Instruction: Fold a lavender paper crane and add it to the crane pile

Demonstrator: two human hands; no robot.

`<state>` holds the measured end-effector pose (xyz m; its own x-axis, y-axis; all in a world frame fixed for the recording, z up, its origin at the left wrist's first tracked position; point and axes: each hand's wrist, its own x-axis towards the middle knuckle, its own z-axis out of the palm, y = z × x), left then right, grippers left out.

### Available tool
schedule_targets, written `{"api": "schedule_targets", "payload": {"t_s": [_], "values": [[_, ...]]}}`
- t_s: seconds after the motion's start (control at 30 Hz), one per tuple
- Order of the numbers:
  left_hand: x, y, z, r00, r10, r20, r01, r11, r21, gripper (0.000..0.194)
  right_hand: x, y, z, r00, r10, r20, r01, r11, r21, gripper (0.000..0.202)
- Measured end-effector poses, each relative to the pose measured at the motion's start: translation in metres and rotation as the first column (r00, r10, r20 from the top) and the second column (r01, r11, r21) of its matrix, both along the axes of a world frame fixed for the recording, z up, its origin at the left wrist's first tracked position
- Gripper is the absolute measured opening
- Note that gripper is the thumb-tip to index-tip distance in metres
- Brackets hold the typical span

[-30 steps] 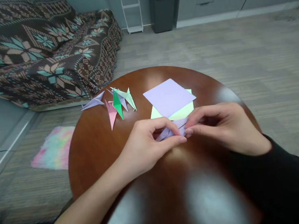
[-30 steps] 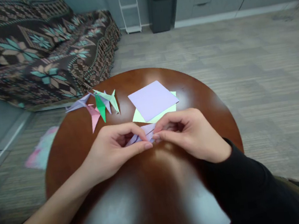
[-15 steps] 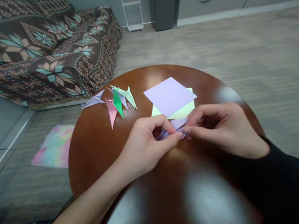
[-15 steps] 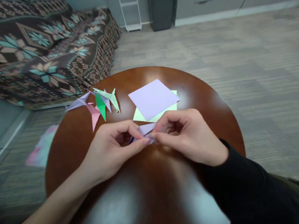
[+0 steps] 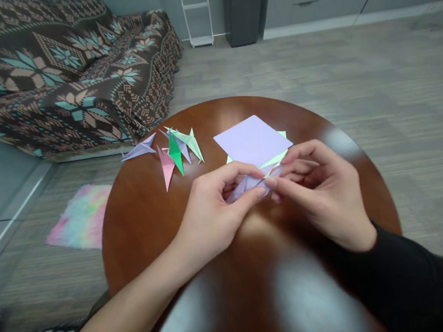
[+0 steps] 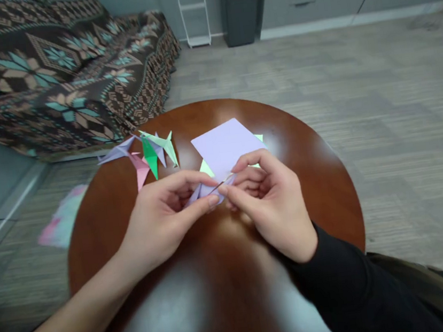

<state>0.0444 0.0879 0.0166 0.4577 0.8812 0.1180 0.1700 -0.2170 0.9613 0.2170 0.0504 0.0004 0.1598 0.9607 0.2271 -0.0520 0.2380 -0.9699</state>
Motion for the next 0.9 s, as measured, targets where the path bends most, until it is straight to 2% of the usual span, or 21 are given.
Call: {"api": "schedule_targets", "payload": {"t_s": [0.13, 0.23, 0.4, 0.53, 0.67, 0.8, 0.9], "values": [[-0.001, 0.000, -0.004, 1.000, 0.010, -0.016, -0.009, 1.000, 0.024, 0.017, -0.003, -0.001, -0.001, 0.998, 0.035, -0.054, -0.037, 0.998, -0.050, 0.046], [-0.001, -0.001, -0.004, 1.000, 0.009, -0.023, -0.008, 0.999, 0.038, 0.016, -0.003, -0.001, -0.002, 0.997, 0.010, -0.083, -0.015, 0.998, -0.062, 0.048], [0.001, -0.003, -0.002, 0.996, -0.044, 0.073, 0.048, 0.998, -0.046, 0.012, -0.004, -0.001, -0.007, 0.988, -0.015, -0.152, 0.002, 0.997, -0.080, 0.032], [0.003, -0.004, 0.000, 0.994, -0.042, 0.096, 0.051, 0.994, -0.092, 0.012, -0.004, 0.000, -0.007, 0.989, -0.056, -0.138, 0.042, 0.994, -0.106, 0.018], [0.002, -0.003, 0.001, 0.999, -0.004, 0.032, 0.006, 0.997, -0.075, 0.012, -0.004, 0.001, -0.005, 0.987, -0.051, -0.150, 0.034, 0.993, -0.114, 0.024], [0.001, -0.002, -0.002, 1.000, 0.025, -0.005, -0.025, 1.000, -0.019, 0.016, -0.006, 0.000, -0.008, 0.970, 0.008, -0.242, -0.043, 0.989, -0.140, 0.043], [0.000, -0.002, -0.005, 0.999, 0.030, -0.012, -0.030, 1.000, 0.008, 0.015, -0.007, -0.002, -0.013, 0.955, 0.108, -0.277, -0.173, 0.959, -0.223, 0.030]]}}
